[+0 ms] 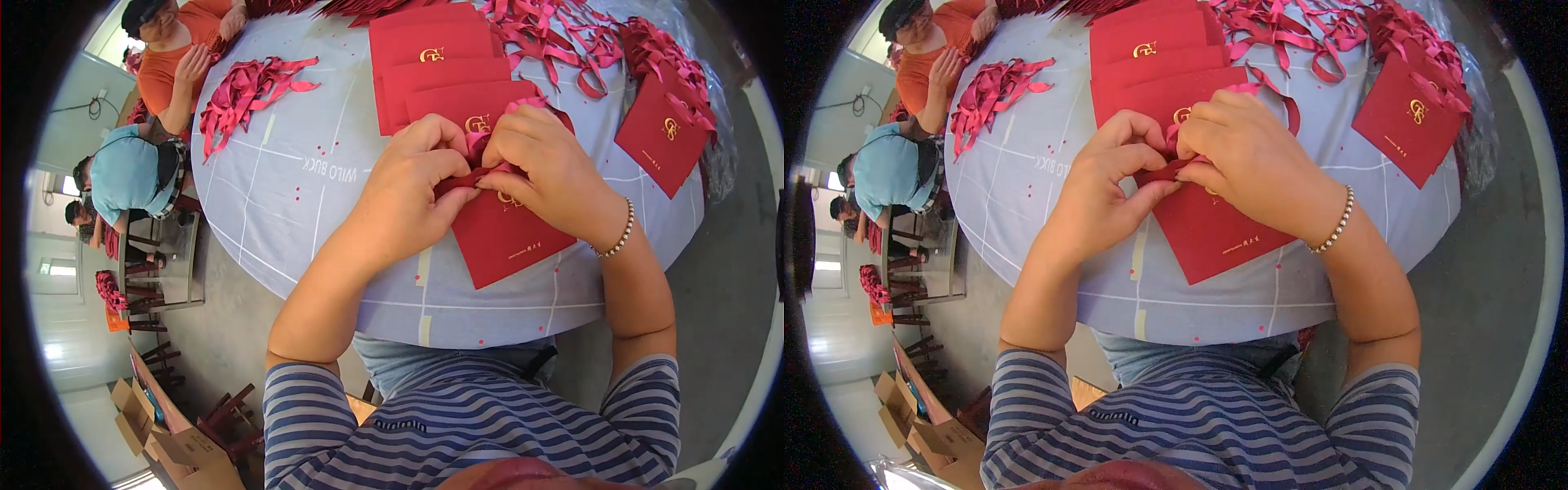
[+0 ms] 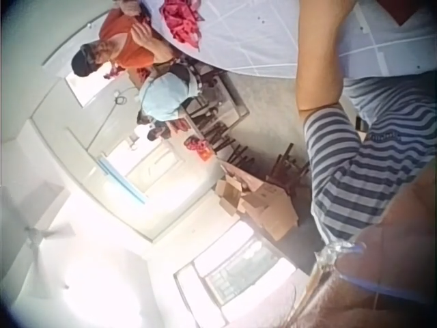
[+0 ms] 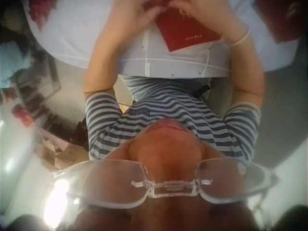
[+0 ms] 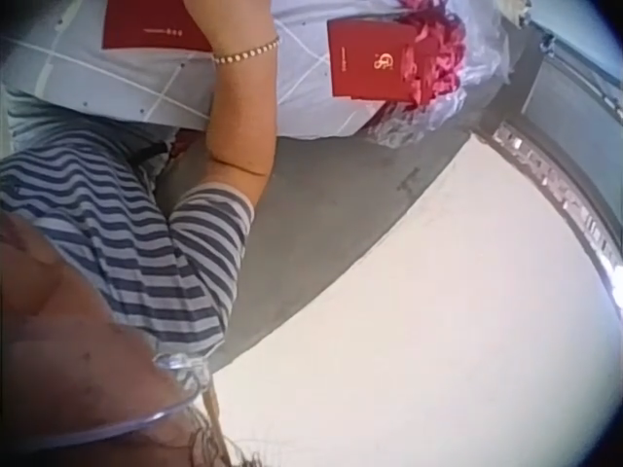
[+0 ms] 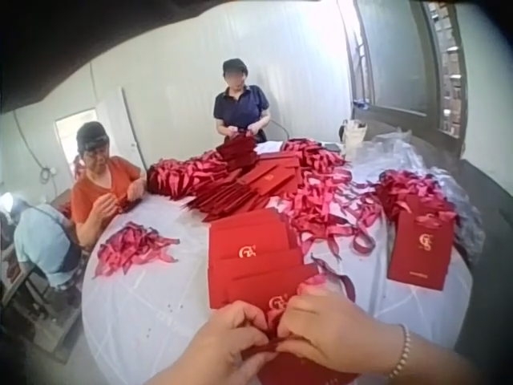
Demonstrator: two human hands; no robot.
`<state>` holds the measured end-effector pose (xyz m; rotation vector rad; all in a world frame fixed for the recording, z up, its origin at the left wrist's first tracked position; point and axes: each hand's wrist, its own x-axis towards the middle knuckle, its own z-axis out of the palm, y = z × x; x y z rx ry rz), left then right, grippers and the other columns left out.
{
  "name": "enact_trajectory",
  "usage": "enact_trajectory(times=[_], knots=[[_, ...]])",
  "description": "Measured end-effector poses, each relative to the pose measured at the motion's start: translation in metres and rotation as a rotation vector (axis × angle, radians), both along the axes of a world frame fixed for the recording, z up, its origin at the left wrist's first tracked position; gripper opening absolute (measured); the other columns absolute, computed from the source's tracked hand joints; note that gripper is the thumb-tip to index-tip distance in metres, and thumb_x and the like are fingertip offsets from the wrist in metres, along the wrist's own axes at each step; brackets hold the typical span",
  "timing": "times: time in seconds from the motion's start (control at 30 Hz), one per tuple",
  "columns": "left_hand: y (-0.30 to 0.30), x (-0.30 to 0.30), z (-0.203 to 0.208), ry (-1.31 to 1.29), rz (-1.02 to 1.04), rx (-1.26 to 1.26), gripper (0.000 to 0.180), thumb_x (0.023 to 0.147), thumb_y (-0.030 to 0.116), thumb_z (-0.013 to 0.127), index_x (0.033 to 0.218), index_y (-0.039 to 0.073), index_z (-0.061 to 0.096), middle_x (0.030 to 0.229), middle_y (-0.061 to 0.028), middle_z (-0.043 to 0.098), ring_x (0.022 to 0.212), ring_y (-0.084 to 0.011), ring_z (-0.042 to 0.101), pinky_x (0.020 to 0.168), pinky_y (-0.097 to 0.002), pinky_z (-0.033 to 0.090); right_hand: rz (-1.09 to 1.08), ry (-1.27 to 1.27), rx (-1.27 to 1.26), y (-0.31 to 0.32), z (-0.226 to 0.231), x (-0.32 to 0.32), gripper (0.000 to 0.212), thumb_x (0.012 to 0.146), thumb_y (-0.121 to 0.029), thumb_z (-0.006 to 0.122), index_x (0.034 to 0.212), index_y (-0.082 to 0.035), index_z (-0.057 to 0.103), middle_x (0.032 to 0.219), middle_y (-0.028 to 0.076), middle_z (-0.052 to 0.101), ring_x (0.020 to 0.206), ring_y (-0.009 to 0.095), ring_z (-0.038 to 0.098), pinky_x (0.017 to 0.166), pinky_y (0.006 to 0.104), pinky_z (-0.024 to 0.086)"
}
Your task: The person attaches ribbon handles to paper gift bags by threading the ribbons through the slits and folding the flaps by hand.
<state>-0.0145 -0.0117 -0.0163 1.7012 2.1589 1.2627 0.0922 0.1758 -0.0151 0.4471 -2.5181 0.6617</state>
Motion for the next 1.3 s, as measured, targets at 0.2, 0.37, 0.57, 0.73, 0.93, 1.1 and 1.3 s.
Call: enact_trajectory(times=[0.2, 0.37, 0.57, 0.73, 0.93, 1.1, 1.3], knots=[[0.001, 0.001, 0.002, 0.053, -0.086, -0.008, 0.02, 0.072, -0.002, 0.078, 0.086, -0.001, 0.064, 0.101, -0.0081, 0.058, 0.088, -0.02, 0.059, 0.076, -0.0301, 0.048, 0.041, -0.116, -0.028, 0.006, -0.002, 0.002, 0.021, 0.076, -0.018, 0.076, 0.084, -0.006, 0.06, 0.083, 0.008, 0.059, 0.084, 0.029, 0.055, 0.079, 0.0411, 0.042], [-0.006, -0.024, 0.006, -0.399, -0.216, -0.066, 0.012, 0.087, 0.001, 0.067, 0.098, 0.001, 0.07, 0.103, -0.0061, 0.063, 0.092, -0.0159, 0.059, 0.08, -0.0272, 0.046, 0.076, -0.107, -0.05, 0.007, 0.004, 0.004, 0.024, 0.077, -0.017, 0.078, 0.082, -0.006, 0.057, 0.082, 0.007, 0.057, 0.084, 0.028, 0.054, 0.085, 0.039, 0.041], [-0.01, -0.033, 0.002, -0.367, -0.376, -0.146, 0.012, 0.085, 0.001, 0.068, 0.095, 0.001, 0.073, 0.1, -0.0056, 0.063, 0.096, -0.0192, 0.061, 0.08, -0.0293, 0.049, 0.177, -0.103, -0.032, -0.002, 0.002, 0.002, 0.023, 0.078, -0.019, 0.078, 0.084, -0.008, 0.059, 0.083, 0.006, 0.058, 0.086, 0.027, 0.056, 0.091, 0.0403, 0.041], [-0.012, -0.039, 0.005, -0.243, -0.514, -0.267, 0.01, 0.081, 0.006, 0.069, 0.091, 0.004, 0.073, 0.1, -0.0057, 0.063, 0.101, -0.0224, 0.058, 0.095, -0.0359, 0.042, 0.219, -0.107, 0.007, -0.015, 0.004, 0.007, 0.022, 0.079, -0.019, 0.077, 0.086, -0.008, 0.059, 0.085, 0.007, 0.057, 0.088, 0.028, 0.056, 0.099, 0.0441, 0.039], [-0.008, -0.032, -0.002, -0.142, -0.488, -0.281, 0.008, 0.08, 0.007, 0.068, 0.087, 0.007, 0.073, 0.099, -0.0036, 0.062, 0.103, -0.0212, 0.056, 0.106, -0.0399, 0.03, 0.193, -0.115, 0.024, -0.012, 0.004, 0.008, 0.02, 0.079, -0.016, 0.077, 0.086, -0.008, 0.059, 0.089, 0.007, 0.057, 0.09, 0.028, 0.056, 0.106, 0.0465, 0.037], [-0.007, -0.025, -0.004, -0.145, -0.466, -0.282, 0.015, 0.074, 0.002, 0.071, 0.088, 0.007, 0.072, 0.096, -0.0013, 0.063, 0.098, -0.0203, 0.059, 0.108, -0.0444, 0.027, 0.268, -0.316, -0.032, -0.004, 0.015, 0.014, 0.025, 0.076, -0.019, 0.08, 0.089, -0.008, 0.062, 0.083, 0.006, 0.058, 0.088, 0.028, 0.056, 0.106, 0.0455, 0.037], [-0.004, -0.025, 0.0, -0.142, -0.457, -0.407, 0.019, 0.075, 0.001, 0.07, 0.092, 0.009, 0.073, 0.101, 0.0006, 0.065, 0.106, -0.0188, 0.062, 0.117, -0.054, 0.013, 0.296, -0.364, -0.071, 0.003, 0.006, 0.009, 0.027, 0.074, -0.022, 0.083, 0.085, -0.008, 0.063, 0.076, 0.004, 0.058, 0.08, 0.026, 0.057, 0.106, 0.0454, 0.036]])
